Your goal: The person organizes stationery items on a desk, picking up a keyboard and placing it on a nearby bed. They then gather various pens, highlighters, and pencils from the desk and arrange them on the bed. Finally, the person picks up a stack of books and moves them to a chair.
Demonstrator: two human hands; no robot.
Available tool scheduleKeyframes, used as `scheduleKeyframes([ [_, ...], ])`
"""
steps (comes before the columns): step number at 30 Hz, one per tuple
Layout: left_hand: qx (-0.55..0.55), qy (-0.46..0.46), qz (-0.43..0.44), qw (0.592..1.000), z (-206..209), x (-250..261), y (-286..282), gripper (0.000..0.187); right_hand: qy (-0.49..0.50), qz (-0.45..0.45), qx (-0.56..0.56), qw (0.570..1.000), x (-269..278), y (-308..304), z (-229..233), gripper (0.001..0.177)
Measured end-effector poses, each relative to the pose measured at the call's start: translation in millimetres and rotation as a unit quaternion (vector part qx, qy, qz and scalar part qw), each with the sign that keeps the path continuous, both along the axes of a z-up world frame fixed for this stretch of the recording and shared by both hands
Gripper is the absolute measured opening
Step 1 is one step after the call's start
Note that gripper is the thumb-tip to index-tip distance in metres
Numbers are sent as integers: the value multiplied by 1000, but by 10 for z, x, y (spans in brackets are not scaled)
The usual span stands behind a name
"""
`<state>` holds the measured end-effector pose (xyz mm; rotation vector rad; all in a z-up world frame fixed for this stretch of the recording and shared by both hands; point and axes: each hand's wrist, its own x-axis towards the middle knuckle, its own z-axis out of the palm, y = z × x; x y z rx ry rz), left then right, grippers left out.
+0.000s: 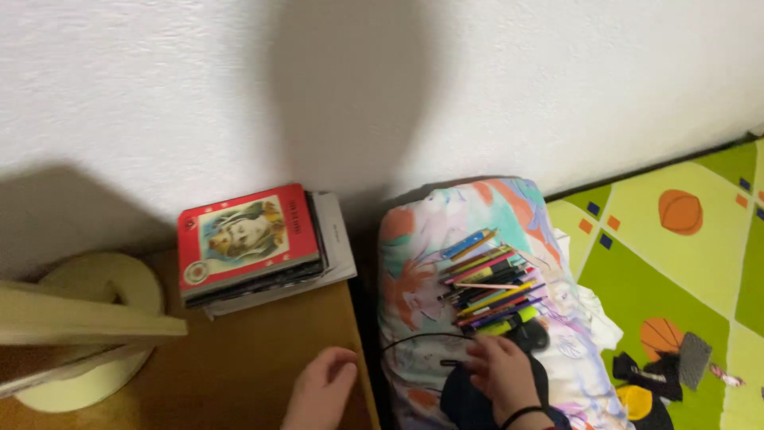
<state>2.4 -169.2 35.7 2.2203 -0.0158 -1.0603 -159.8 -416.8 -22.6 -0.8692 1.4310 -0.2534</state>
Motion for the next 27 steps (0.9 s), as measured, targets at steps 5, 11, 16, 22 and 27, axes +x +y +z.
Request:
scheduleKeyframes([
  [5, -19, -126, 108, 986, 289, 418, 413, 33, -16, 93, 39, 995, 512, 464, 383, 19],
  [11, 36, -418, -37, 907, 430, 1004, 476, 53, -57, 301, -171, 936, 1579, 601, 4, 37],
  [16, 92, -485, -29, 869, 19, 1425, 429, 72, -71, 415, -297, 857, 2363, 837, 348, 53],
  [22, 201, -385, 65, 898, -14, 1729, 372, 85, -9, 442, -243, 863, 2686, 1028, 654, 63],
  [27, 180, -448, 150, 863, -74, 1730, 313, 65, 1, 401, -293, 868, 2783, 951, 374, 41],
])
